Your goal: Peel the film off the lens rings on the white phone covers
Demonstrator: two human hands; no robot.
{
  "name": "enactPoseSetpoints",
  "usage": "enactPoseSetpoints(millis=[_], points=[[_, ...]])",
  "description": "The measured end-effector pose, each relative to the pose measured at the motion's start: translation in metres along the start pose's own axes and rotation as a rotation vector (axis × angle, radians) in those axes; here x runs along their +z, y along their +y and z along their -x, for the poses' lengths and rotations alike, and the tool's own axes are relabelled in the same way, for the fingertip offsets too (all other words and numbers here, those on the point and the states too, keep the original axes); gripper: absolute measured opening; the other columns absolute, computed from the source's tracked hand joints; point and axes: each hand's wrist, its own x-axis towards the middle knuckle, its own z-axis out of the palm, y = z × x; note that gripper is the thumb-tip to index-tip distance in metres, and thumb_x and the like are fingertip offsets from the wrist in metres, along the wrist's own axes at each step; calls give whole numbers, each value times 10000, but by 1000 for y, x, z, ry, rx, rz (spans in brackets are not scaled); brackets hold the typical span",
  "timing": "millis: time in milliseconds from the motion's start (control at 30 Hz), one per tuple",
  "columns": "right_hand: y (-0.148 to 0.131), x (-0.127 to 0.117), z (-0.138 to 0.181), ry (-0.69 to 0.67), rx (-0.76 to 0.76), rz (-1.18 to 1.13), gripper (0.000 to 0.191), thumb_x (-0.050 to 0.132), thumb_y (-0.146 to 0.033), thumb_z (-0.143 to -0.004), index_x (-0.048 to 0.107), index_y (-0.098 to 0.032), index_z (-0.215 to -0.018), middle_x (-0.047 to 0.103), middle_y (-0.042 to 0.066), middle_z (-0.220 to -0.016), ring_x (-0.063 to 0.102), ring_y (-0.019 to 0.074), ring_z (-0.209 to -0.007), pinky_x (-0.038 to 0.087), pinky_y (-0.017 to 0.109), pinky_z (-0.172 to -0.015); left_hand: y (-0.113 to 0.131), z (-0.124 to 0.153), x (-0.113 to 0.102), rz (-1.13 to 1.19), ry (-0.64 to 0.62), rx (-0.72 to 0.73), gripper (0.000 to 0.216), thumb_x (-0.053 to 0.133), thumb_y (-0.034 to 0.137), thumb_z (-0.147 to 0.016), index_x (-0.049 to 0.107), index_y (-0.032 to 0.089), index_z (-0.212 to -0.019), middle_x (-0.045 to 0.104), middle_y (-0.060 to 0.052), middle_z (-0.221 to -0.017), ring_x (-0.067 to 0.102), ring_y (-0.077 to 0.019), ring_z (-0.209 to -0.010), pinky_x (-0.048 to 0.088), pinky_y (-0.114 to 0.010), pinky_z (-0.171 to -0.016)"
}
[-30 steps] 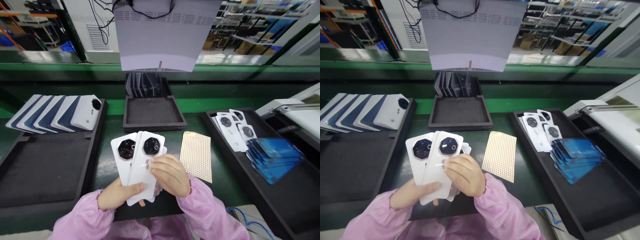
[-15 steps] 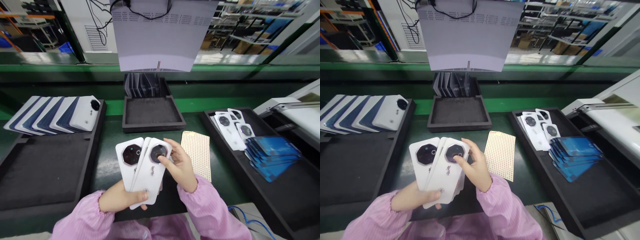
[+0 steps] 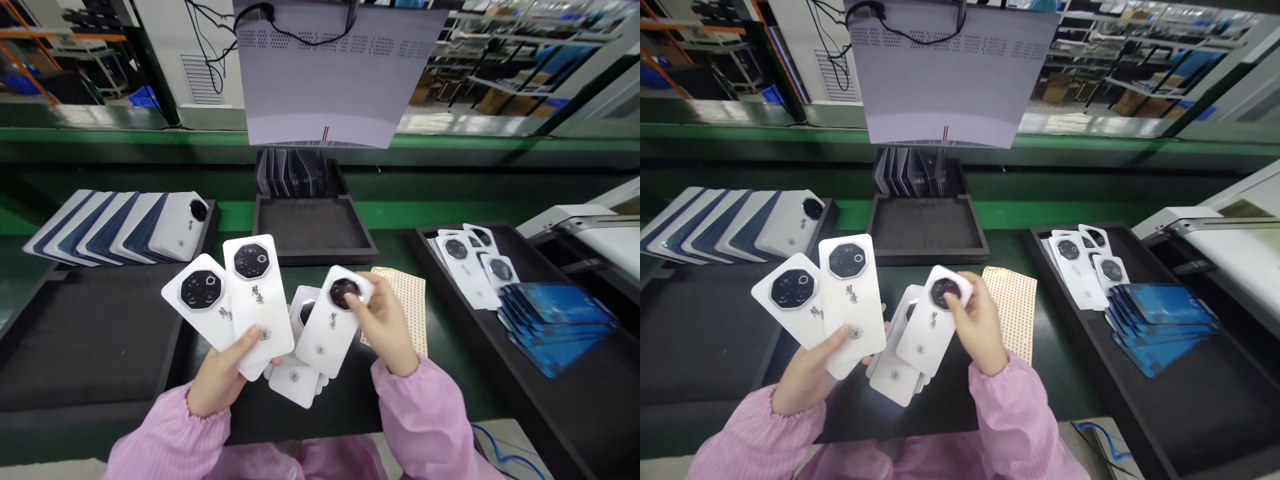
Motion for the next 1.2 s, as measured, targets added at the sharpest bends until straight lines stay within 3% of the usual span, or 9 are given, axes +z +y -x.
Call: enactPoseSetpoints(millis=[67, 133, 233, 333, 533, 733, 900, 1100, 1200], points=[[3, 11, 4, -140, -25, 209, 291, 604, -291, -809, 512, -196, -1069, 621, 78, -916, 632, 233, -787, 549, 398, -681, -3, 1, 0, -38, -26, -10, 336, 563, 283, -845, 610, 152, -1150, 686, -122, -1013, 616, -183, -669, 521, -336, -685], [3, 20, 8, -169, -125, 406, 291, 605, -271, -797, 538, -177, -1065, 585, 112, -961, 596, 285, -883, 524, 491, -748, -9, 2, -2, -103, -84, -58, 330, 570, 322, -838, 639, 115, -1086, 700, -118, -859, 610, -197, -669, 511, -340, -682], [-2, 25, 11, -20, -325, 488, 291, 590, -234, -805, 547, -178, -1087, 505, 150, -1109, 500, 327, -1069, 463, 559, -855, -16, 2, -5, -257, -200, -153, 324, 568, 378, -832, 659, 113, -996, 674, -93, -713, 605, -206, -655, 492, -323, -641], [-10, 20, 12, 123, -427, 280, 219, 576, -188, -823, 554, -219, -1039, 502, 108, -1112, 505, 268, -1072, 454, 509, -899, -19, 2, -5, -461, -267, -166, 323, 513, 414, -859, 661, 128, -835, 651, -80, -698, 588, -190, -655, 455, -274, -600], [-15, 11, 9, -1, -286, 93, 146, 637, -222, -802, 601, -223, -943, 534, 80, -1033, 536, 236, -1010, 471, 451, -871, -19, 2, -4, -708, -402, -109, 322, 422, 395, -902, 611, 154, -803, 607, -43, -730, 555, -175, -712, 447, -286, -732], [-16, 9, 6, -75, -189, -25, 140, 652, -212, -782, 601, -223, -912, 548, 60, -978, 545, 180, -829, 489, 373, -753, -19, 1, -6, -878, -385, -132, 335, 421, 426, -889, 588, 168, -756, 611, -54, -748, 568, -200, -743, 443, -300, -762], [-18, 8, 7, -20, -220, -23, 104, 670, -202, -766, 594, -217, -836, 551, 57, -955, 544, 190, -859, 484, 364, -743, -19, 1, -7, -895, -369, -145, 333, 428, 414, -887, 606, 168, -749, 628, -65, -761, 580, -210, -761, 440, -296, -770], [-19, 5, 4, -132, -166, -84, 79, 670, -217, -763, 594, -201, -777, 560, 58, -952, 570, 189, -863, 507, 358, -743, -18, 2, -12, -961, -365, -136, 344, 442, 423, -885, 639, 179, -745, 659, -53, -776, 585, -203, -761, 441, -289, -771], [-22, 7, 5, -54, -296, 39, 107, 643, -182, -782, 558, -204, -720, 570, 55, -929, 573, 218, -939, 504, 404, -794, -19, 1, -9, -869, -349, -157, 339, 459, 417, -884, 661, 165, -780, 666, -54, -766, 592, -190, -745, 454, -272, -729]])
